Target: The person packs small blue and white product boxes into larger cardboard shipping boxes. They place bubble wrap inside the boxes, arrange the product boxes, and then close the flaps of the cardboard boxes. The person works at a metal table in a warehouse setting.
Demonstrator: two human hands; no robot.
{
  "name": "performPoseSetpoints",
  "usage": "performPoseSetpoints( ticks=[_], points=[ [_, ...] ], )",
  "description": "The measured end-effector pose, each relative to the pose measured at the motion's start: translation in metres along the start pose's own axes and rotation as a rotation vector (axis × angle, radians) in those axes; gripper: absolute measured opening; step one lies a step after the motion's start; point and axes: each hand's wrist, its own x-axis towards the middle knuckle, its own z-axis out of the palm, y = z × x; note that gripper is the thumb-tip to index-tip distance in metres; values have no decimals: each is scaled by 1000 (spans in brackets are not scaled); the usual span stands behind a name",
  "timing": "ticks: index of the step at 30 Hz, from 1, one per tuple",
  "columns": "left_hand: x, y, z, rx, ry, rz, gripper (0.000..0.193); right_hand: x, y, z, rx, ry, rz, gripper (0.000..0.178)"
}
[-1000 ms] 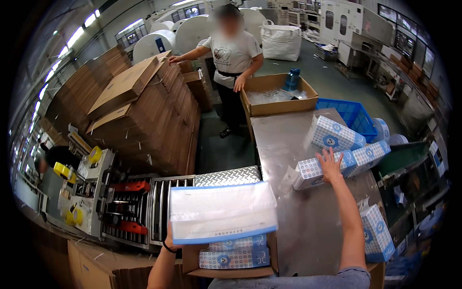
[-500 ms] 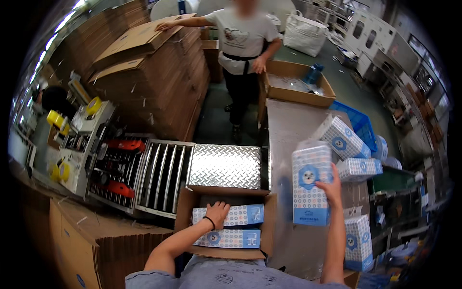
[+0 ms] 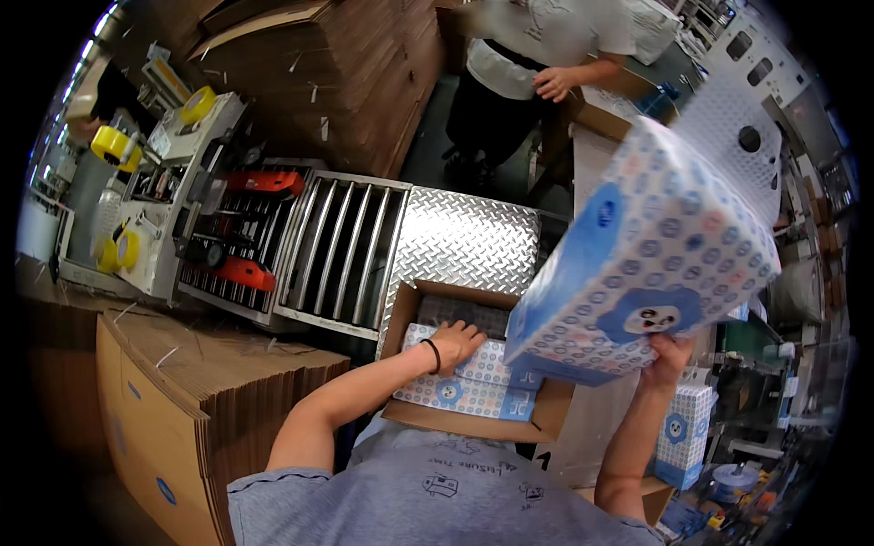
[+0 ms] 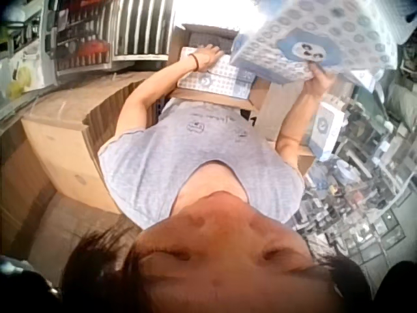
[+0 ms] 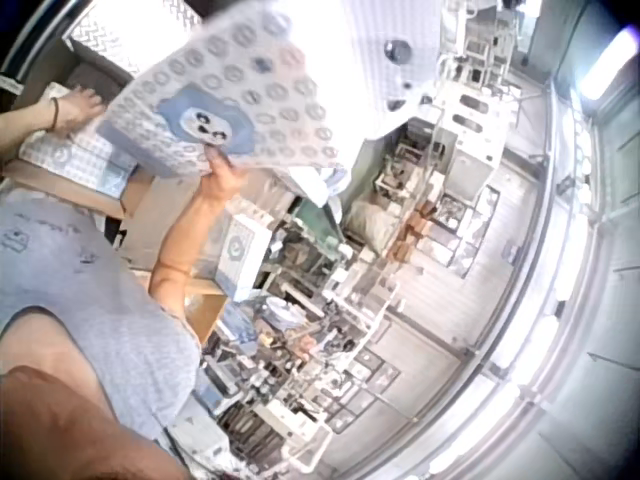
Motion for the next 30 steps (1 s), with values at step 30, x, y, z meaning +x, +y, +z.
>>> performPoseSetpoints(
  ticks=[30],
  points=[
    [6, -23, 49, 175, 364, 506, 70, -125, 131, 28, -1207, -861, 370, 50]
  ],
)
